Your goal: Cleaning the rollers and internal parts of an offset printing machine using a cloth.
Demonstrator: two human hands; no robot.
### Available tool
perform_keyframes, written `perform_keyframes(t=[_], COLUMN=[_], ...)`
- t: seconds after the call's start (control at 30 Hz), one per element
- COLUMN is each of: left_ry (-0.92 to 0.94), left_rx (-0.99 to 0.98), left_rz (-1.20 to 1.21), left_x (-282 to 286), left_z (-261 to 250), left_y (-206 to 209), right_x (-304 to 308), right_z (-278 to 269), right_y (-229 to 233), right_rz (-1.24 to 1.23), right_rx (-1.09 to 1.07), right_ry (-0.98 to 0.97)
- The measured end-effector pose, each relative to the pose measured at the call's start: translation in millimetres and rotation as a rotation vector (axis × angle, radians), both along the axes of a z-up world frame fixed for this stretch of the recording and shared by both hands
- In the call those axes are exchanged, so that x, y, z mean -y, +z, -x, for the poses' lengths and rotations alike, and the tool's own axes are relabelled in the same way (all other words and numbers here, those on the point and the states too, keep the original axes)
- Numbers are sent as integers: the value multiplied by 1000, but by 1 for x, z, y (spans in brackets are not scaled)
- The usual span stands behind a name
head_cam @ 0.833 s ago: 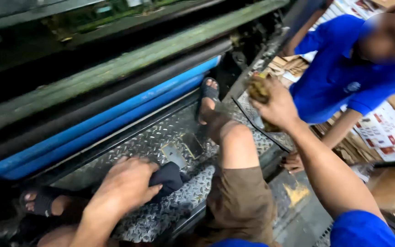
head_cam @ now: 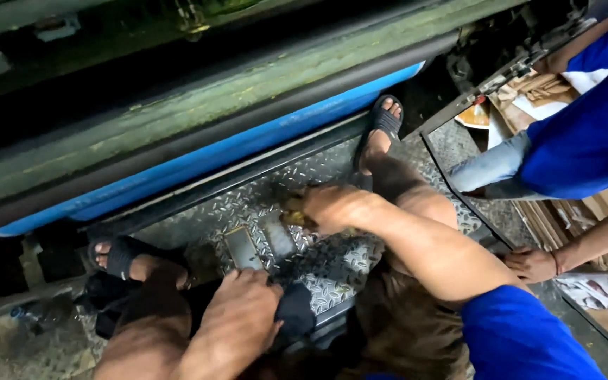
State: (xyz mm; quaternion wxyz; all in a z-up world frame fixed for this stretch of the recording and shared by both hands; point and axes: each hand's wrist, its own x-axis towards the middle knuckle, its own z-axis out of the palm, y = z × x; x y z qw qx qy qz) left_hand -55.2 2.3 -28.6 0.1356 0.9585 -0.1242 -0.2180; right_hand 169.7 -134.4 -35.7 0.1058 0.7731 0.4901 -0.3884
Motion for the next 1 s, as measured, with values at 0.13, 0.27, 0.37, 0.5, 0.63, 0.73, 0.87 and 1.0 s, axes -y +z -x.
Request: perform_keyframes(t=[0.13,0.27,0.37,0.5,0.63,0.73,0.87,1.0], left_ry=[53,15,-17,-17,-41,-1,5,16], left_rx=[57,8,22,8,-31,-69,-92,-134], left_rz=[-57,-21,-62,-66,-102,-117,-137,-131], left_x=[0,4,9,11,11,11,11,13], left_z=[-5,-15,-20,-22,-26,-27,-28,-33], left_y=[-3,9,-2,-16,-21,-24,-27,-17], right_x=[16,93,108,58,69,76,79,76], right_z=[-14,-97,-94,-27,-31,-37,-39,-38], right_y=[-22,-383,-465,-27,-25,-29,-22,-25], right_rz=[26,13,-316,-255,-258,-205,-239,-342], right_rx=[46,143,251,52,25,61,81,73], right_ry=[31,184,69,61,35,56,28,17])
